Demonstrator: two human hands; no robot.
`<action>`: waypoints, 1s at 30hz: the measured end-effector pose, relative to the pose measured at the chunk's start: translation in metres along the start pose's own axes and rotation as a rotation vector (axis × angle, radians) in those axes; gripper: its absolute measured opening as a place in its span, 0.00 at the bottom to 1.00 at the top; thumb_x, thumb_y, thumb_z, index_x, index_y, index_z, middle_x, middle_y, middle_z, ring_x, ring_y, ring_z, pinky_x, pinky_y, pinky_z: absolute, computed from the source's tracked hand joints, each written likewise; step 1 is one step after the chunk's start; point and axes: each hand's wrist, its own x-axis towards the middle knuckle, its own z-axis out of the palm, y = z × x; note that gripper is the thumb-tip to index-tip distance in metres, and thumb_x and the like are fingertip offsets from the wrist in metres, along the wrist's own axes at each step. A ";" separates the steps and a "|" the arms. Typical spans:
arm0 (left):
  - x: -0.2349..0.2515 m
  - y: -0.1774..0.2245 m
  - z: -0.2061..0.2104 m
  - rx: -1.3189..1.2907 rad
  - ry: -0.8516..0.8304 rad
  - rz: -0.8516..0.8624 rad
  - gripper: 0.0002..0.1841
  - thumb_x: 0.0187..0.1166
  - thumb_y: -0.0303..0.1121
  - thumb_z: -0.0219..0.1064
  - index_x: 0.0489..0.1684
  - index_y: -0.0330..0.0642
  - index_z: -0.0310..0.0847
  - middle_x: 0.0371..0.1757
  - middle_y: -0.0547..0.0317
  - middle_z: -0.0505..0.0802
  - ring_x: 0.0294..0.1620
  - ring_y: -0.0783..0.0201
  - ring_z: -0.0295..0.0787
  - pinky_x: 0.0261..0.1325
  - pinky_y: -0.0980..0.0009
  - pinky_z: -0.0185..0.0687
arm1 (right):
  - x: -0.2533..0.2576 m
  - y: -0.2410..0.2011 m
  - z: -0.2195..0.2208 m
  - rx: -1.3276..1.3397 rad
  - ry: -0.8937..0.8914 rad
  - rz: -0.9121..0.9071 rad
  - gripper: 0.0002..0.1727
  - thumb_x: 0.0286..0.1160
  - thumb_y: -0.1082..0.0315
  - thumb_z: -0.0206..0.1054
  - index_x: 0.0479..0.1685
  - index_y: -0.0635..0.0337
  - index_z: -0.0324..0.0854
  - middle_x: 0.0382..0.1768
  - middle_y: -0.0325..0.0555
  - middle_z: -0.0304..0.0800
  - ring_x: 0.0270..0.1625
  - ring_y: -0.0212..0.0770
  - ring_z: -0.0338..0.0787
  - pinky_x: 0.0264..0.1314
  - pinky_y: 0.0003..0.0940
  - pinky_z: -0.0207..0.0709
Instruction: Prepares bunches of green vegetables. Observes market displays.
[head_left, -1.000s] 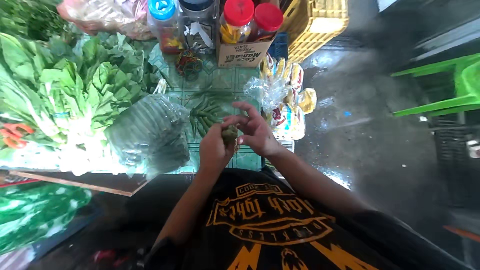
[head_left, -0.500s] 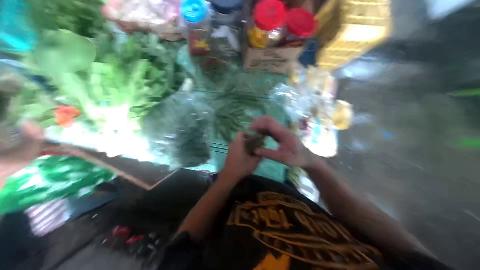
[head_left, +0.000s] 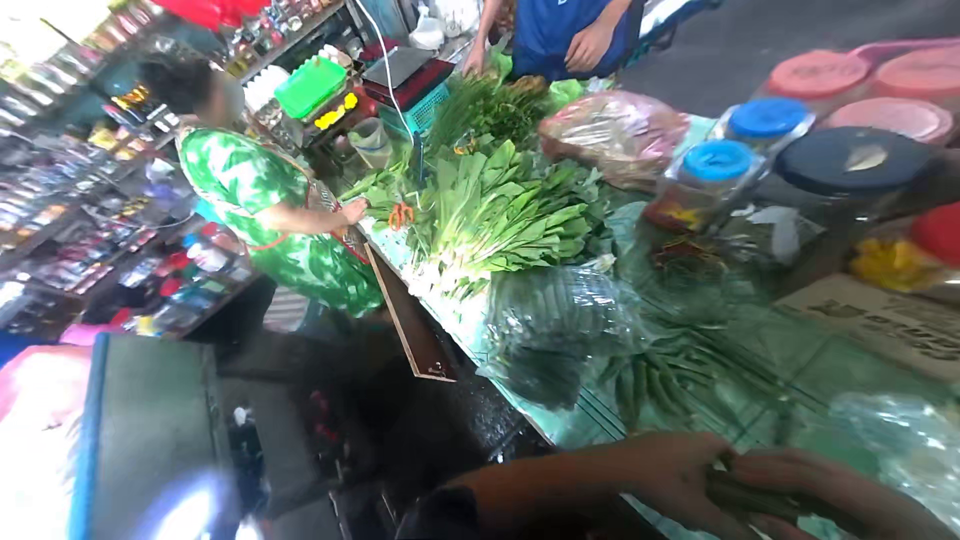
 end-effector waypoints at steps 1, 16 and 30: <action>0.000 0.001 0.000 -0.010 -0.009 0.003 0.33 0.64 0.29 0.83 0.69 0.26 0.74 0.55 0.35 0.90 0.54 0.46 0.90 0.59 0.49 0.86 | -0.002 0.000 -0.001 0.041 0.019 0.004 0.23 0.62 0.65 0.81 0.54 0.71 0.87 0.55 0.64 0.89 0.55 0.50 0.92 0.58 0.47 0.90; -0.005 0.016 0.018 -0.256 -0.243 -0.113 0.18 0.70 0.22 0.74 0.58 0.30 0.79 0.32 0.48 0.89 0.19 0.61 0.82 0.22 0.65 0.80 | -0.030 -0.017 -0.009 0.007 -0.018 0.011 0.27 0.59 0.66 0.80 0.59 0.72 0.84 0.56 0.67 0.88 0.54 0.53 0.92 0.58 0.50 0.88; -0.007 0.019 0.028 -0.276 -0.220 -0.083 0.21 0.73 0.21 0.72 0.64 0.28 0.77 0.41 0.42 0.89 0.25 0.58 0.84 0.28 0.61 0.84 | -0.037 -0.025 -0.022 -0.008 0.176 -0.102 0.58 0.67 0.29 0.69 0.87 0.67 0.60 0.85 0.62 0.67 0.88 0.51 0.67 0.89 0.52 0.61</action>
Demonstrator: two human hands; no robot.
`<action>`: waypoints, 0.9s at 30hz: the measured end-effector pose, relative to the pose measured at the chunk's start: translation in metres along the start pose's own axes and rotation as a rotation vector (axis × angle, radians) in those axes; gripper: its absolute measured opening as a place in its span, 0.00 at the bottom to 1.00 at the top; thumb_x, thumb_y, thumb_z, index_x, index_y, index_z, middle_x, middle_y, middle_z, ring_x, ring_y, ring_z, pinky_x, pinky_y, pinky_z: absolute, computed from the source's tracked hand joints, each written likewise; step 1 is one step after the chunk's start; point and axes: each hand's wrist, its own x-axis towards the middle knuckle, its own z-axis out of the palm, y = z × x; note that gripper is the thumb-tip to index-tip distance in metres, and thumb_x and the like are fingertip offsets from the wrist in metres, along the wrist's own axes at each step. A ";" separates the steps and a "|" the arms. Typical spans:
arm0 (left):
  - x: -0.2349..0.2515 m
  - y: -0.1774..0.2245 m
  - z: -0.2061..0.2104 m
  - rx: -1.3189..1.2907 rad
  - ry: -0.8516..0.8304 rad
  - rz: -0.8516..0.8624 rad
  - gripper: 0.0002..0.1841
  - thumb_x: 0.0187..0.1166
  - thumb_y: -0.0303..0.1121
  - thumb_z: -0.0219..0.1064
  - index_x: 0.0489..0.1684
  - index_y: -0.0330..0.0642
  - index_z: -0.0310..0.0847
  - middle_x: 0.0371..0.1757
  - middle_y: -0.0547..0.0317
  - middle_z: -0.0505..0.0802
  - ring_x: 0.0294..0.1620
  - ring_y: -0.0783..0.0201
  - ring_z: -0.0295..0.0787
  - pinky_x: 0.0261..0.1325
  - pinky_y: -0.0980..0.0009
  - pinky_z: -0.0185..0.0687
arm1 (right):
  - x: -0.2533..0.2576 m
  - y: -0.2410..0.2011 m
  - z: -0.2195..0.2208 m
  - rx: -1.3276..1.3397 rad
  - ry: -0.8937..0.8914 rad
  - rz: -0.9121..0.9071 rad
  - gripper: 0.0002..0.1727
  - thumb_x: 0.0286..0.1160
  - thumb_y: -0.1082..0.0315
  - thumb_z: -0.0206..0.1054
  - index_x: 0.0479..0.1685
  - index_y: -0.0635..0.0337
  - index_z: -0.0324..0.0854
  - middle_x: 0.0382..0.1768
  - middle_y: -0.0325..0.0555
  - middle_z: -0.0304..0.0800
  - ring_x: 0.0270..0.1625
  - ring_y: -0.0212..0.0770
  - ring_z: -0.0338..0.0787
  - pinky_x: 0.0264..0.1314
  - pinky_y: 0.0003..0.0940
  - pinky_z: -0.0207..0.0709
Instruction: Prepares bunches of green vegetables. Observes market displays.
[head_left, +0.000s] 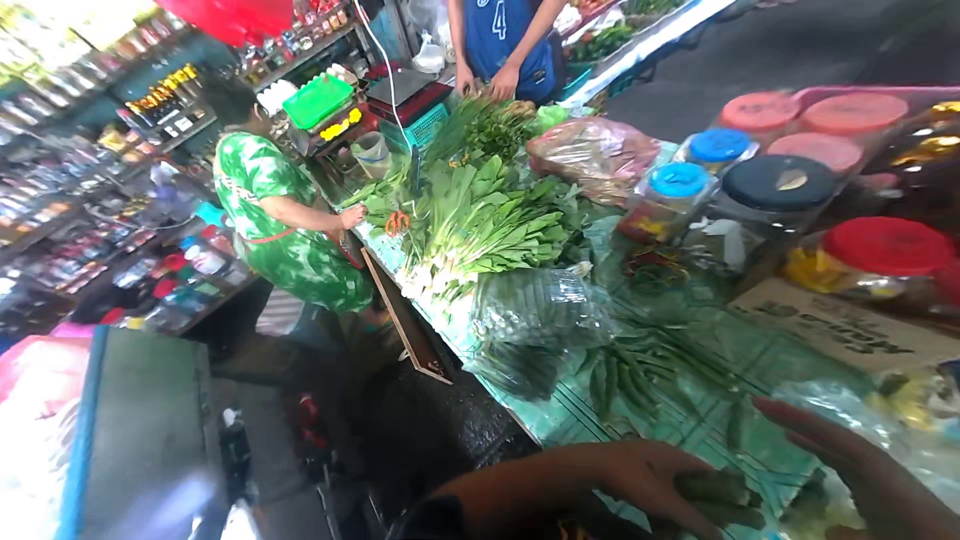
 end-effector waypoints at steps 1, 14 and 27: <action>0.002 0.001 0.002 0.093 0.008 0.033 0.21 0.72 0.22 0.74 0.63 0.27 0.78 0.41 0.41 0.90 0.26 0.57 0.85 0.30 0.59 0.85 | 0.000 -0.005 0.006 -0.047 -0.019 0.010 0.58 0.71 0.25 0.61 0.88 0.67 0.59 0.87 0.62 0.65 0.90 0.53 0.64 0.91 0.53 0.59; 0.022 -0.021 0.034 0.392 0.167 0.009 0.31 0.61 0.34 0.84 0.66 0.34 0.81 0.55 0.53 0.94 0.57 0.67 0.91 0.67 0.63 0.87 | -0.064 0.022 0.062 -0.290 0.147 0.196 0.18 0.79 0.55 0.70 0.63 0.52 0.88 0.58 0.48 0.88 0.60 0.41 0.89 0.65 0.42 0.86; 0.044 -0.047 0.068 0.605 -0.173 -0.402 0.49 0.61 0.56 0.84 0.84 0.42 0.69 0.73 0.45 0.84 0.62 0.52 0.89 0.63 0.51 0.87 | -0.204 0.072 0.069 0.371 0.444 0.738 0.18 0.71 0.67 0.77 0.58 0.63 0.83 0.44 0.53 0.92 0.35 0.43 0.92 0.39 0.44 0.91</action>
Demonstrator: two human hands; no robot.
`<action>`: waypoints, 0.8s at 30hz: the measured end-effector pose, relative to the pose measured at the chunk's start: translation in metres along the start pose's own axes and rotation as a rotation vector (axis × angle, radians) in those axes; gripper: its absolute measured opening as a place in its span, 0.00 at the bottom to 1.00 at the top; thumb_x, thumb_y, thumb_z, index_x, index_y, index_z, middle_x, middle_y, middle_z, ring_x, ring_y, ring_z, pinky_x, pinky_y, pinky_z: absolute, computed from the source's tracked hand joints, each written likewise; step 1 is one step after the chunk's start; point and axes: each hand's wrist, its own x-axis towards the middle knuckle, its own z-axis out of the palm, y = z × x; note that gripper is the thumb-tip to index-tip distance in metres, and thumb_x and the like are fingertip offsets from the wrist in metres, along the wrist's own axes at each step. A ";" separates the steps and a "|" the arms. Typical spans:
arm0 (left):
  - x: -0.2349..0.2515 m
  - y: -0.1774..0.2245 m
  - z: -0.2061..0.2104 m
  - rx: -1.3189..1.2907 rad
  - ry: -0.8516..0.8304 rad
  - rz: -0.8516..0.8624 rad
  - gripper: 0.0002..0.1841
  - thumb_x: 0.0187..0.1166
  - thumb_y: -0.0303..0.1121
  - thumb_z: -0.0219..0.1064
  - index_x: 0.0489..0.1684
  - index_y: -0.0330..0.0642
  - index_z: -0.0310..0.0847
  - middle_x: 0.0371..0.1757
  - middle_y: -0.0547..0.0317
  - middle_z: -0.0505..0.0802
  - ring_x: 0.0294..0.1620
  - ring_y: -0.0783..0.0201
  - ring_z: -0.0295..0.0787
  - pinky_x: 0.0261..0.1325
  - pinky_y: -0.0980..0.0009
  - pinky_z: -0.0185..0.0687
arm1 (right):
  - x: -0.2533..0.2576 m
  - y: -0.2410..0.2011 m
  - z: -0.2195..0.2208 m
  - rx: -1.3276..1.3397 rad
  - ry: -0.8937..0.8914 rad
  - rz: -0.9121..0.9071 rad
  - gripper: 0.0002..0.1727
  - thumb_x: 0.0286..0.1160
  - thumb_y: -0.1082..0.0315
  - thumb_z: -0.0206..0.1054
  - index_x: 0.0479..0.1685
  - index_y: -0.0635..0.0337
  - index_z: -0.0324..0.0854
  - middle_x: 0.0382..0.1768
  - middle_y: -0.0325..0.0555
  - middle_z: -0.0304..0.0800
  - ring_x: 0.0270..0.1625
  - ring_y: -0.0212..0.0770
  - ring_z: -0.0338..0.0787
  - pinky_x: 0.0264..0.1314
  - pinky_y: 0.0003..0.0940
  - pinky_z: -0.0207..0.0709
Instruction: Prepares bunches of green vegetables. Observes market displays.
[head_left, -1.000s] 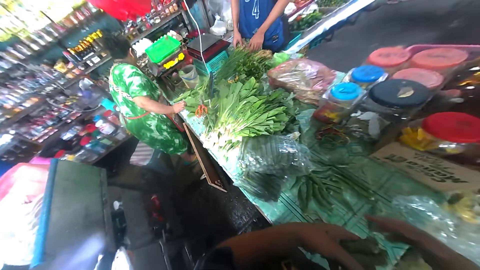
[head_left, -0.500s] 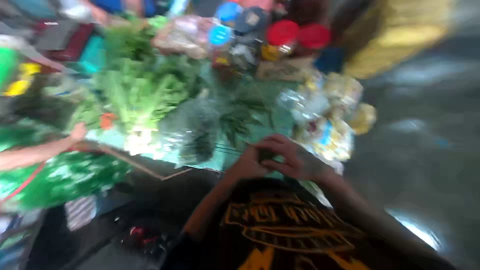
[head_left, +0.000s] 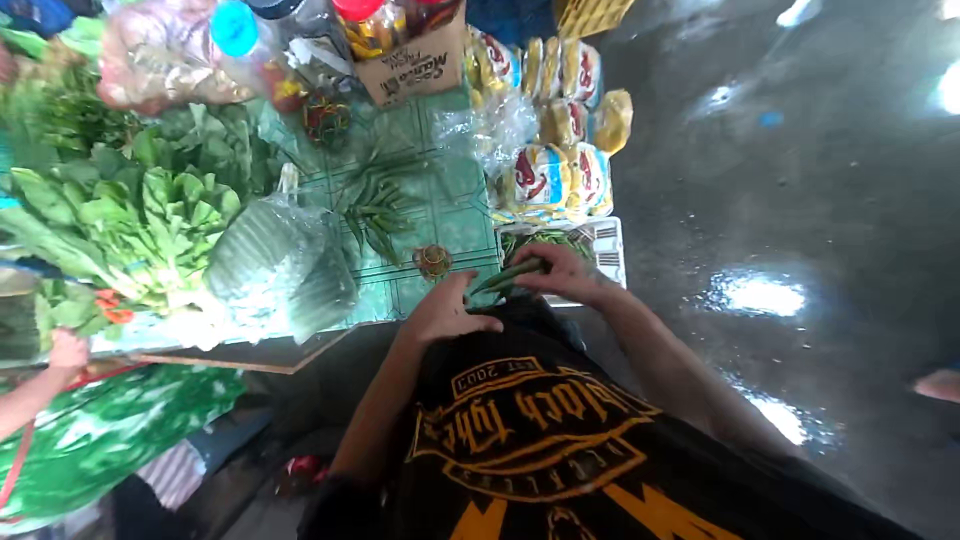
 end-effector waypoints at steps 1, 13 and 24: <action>0.002 -0.005 0.000 -0.013 0.032 -0.044 0.47 0.66 0.57 0.80 0.84 0.42 0.67 0.74 0.45 0.84 0.63 0.51 0.89 0.63 0.50 0.87 | -0.001 0.016 -0.018 -0.022 0.022 0.116 0.18 0.75 0.67 0.76 0.60 0.64 0.82 0.44 0.57 0.91 0.34 0.47 0.91 0.39 0.48 0.90; -0.012 -0.065 0.001 0.021 0.343 -0.251 0.19 0.86 0.44 0.66 0.61 0.37 0.84 0.48 0.47 0.94 0.46 0.54 0.94 0.56 0.51 0.90 | 0.030 0.051 -0.044 -0.432 0.120 0.133 0.33 0.76 0.48 0.75 0.72 0.61 0.77 0.53 0.62 0.91 0.51 0.60 0.93 0.58 0.66 0.84; 0.025 -0.101 -0.029 0.360 0.719 -0.449 0.31 0.77 0.25 0.61 0.82 0.64 0.73 0.78 0.39 0.77 0.57 0.40 0.90 0.50 0.41 0.90 | 0.179 -0.044 0.049 -0.773 0.275 0.051 0.38 0.77 0.49 0.70 0.83 0.56 0.66 0.75 0.65 0.75 0.63 0.65 0.88 0.57 0.63 0.85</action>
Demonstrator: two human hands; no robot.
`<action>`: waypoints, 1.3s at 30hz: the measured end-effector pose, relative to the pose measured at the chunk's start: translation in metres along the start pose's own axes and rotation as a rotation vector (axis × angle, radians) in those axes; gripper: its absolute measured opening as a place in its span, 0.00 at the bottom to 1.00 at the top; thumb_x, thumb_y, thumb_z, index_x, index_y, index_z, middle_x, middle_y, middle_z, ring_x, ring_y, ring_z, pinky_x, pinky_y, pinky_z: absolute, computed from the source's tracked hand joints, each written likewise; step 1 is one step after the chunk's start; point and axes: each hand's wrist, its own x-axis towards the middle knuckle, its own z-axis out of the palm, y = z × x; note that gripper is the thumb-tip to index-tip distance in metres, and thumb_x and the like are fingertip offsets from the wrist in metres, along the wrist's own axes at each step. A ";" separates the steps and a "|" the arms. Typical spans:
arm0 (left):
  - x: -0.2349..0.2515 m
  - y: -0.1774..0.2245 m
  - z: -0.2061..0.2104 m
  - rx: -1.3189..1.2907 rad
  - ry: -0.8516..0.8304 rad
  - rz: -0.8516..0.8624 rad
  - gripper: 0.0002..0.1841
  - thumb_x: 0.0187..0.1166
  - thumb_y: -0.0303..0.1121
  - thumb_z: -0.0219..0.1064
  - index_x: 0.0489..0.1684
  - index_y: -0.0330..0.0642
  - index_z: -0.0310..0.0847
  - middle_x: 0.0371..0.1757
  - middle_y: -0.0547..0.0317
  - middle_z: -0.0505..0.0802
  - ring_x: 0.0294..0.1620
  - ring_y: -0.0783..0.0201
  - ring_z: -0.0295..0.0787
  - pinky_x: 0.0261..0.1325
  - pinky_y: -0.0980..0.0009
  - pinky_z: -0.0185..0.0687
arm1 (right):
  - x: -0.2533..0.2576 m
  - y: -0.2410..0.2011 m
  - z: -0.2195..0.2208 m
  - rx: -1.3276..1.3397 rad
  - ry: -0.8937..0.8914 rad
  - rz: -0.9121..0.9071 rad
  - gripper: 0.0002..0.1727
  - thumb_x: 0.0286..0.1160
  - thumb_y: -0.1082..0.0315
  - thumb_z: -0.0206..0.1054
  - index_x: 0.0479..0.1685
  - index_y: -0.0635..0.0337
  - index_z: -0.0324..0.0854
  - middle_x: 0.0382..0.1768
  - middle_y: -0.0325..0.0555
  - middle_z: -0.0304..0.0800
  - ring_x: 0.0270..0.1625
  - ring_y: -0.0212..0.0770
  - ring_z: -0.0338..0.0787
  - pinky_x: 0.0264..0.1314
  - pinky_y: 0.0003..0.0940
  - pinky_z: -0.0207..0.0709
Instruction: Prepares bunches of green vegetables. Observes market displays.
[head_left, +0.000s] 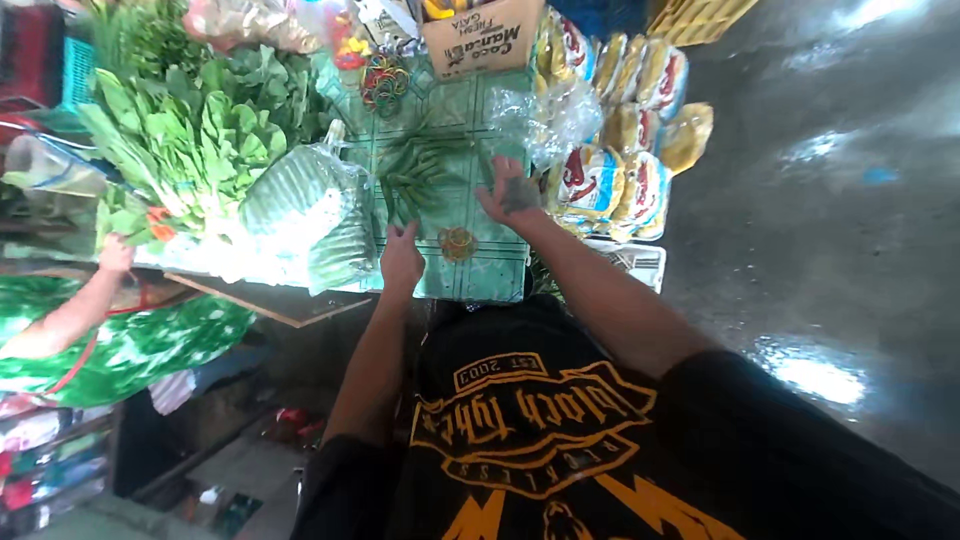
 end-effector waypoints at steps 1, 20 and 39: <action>0.009 -0.002 -0.001 0.085 0.000 0.041 0.32 0.75 0.23 0.63 0.78 0.67 0.78 0.80 0.42 0.75 0.60 0.41 0.89 0.50 0.41 0.90 | 0.008 -0.007 0.005 -0.046 0.000 0.036 0.37 0.79 0.50 0.68 0.85 0.55 0.65 0.77 0.64 0.73 0.61 0.65 0.89 0.54 0.64 0.86; 0.042 0.032 -0.020 -1.168 -0.087 0.232 0.21 0.94 0.35 0.45 0.82 0.43 0.57 0.48 0.51 0.92 0.35 0.58 0.92 0.39 0.58 0.92 | 0.052 -0.067 -0.029 0.562 -0.243 -0.305 0.23 0.79 0.65 0.71 0.70 0.64 0.77 0.56 0.55 0.90 0.49 0.45 0.94 0.52 0.45 0.92; 0.074 -0.001 -0.032 -1.662 -0.400 -0.015 0.22 0.95 0.42 0.42 0.80 0.46 0.66 0.65 0.49 0.89 0.58 0.51 0.91 0.60 0.51 0.89 | 0.061 -0.078 -0.093 0.420 -0.141 -0.643 0.12 0.80 0.67 0.67 0.56 0.58 0.90 0.49 0.45 0.91 0.44 0.33 0.89 0.50 0.33 0.88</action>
